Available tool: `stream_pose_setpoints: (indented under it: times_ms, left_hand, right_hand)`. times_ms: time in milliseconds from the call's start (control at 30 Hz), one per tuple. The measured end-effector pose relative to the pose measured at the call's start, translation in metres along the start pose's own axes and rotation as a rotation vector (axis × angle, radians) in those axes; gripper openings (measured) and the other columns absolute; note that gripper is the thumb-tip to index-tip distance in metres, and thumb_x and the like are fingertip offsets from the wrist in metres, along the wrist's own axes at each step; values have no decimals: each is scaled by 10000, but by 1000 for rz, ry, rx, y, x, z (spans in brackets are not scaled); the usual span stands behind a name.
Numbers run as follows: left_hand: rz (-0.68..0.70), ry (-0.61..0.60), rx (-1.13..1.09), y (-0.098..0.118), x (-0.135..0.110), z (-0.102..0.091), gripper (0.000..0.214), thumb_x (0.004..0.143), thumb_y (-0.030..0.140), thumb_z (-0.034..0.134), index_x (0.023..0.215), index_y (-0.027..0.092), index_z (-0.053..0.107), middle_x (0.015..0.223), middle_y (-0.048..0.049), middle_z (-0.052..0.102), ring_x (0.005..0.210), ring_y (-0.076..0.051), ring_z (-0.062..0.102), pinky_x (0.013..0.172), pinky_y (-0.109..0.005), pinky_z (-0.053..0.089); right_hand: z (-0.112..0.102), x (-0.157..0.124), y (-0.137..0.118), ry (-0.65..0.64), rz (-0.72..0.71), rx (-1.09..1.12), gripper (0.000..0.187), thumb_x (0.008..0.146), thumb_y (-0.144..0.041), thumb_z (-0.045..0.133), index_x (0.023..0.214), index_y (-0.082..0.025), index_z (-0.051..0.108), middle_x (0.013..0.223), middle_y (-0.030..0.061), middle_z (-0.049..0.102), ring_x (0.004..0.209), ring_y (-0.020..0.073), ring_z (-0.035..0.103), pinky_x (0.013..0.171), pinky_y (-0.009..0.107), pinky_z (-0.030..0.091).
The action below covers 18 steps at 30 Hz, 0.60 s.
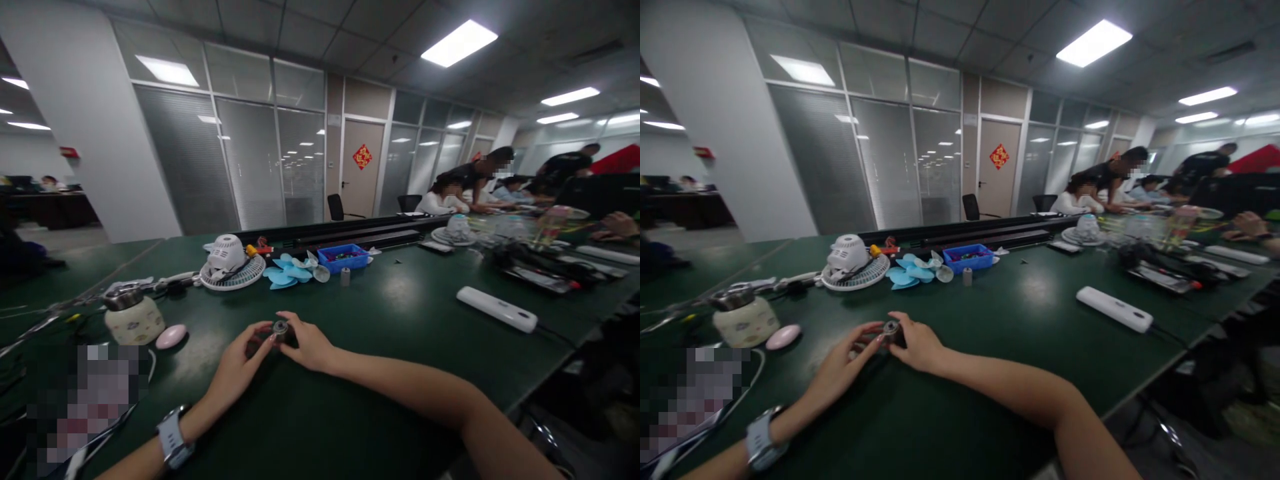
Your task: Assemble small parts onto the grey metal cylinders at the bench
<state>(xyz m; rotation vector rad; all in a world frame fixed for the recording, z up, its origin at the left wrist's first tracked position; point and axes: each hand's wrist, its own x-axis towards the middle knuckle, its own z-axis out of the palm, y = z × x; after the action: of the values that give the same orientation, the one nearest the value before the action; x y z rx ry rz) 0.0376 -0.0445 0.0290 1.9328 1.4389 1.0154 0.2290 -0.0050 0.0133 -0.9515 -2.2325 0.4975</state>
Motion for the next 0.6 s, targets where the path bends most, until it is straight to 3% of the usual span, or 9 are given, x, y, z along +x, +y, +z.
stream_pose_setpoints:
  times_ms: [100, 400, 533, 600]
  left_hand:
    - [67, -5, 36, 5, 10, 2, 444, 849, 545, 500, 1152, 246, 625, 1111, -51, 692, 882, -211, 654, 773, -341, 520]
    - [96, 124, 131, 6, 37, 2, 428, 801, 575, 534, 980, 234, 719, 1028, -56, 727, 922, -238, 649, 775, -343, 505]
    - [40, 255, 97, 6, 32, -3, 452, 784, 585, 532, 969, 220, 723, 1025, -65, 733, 920, -245, 646, 790, -354, 508]
    - [4, 256, 109, -1, 24, -4, 454, 775, 595, 535, 951, 225, 730, 1009, -62, 738, 906, -246, 648, 791, -357, 508]
  right_hand:
    - [0, -1, -2, 3, -7, -32, 648, 829, -279, 635, 1396, -208, 330, 1119, 89, 643, 985, 233, 646, 853, 380, 523]
    - [-3, 1, -1, -4, 13, 1, 647, 814, -284, 652, 1372, -230, 329, 1099, 56, 647, 930, 207, 659, 819, 348, 541]
    - [-3, 0, -3, 5, 11, 29, 649, 824, -303, 652, 1381, -249, 323, 1117, 55, 643, 943, 206, 658, 838, 358, 539]
    - [-6, -4, -4, 18, 25, 47, 662, 826, -311, 654, 1393, -260, 316, 1115, 58, 644, 950, 211, 659, 848, 371, 538]
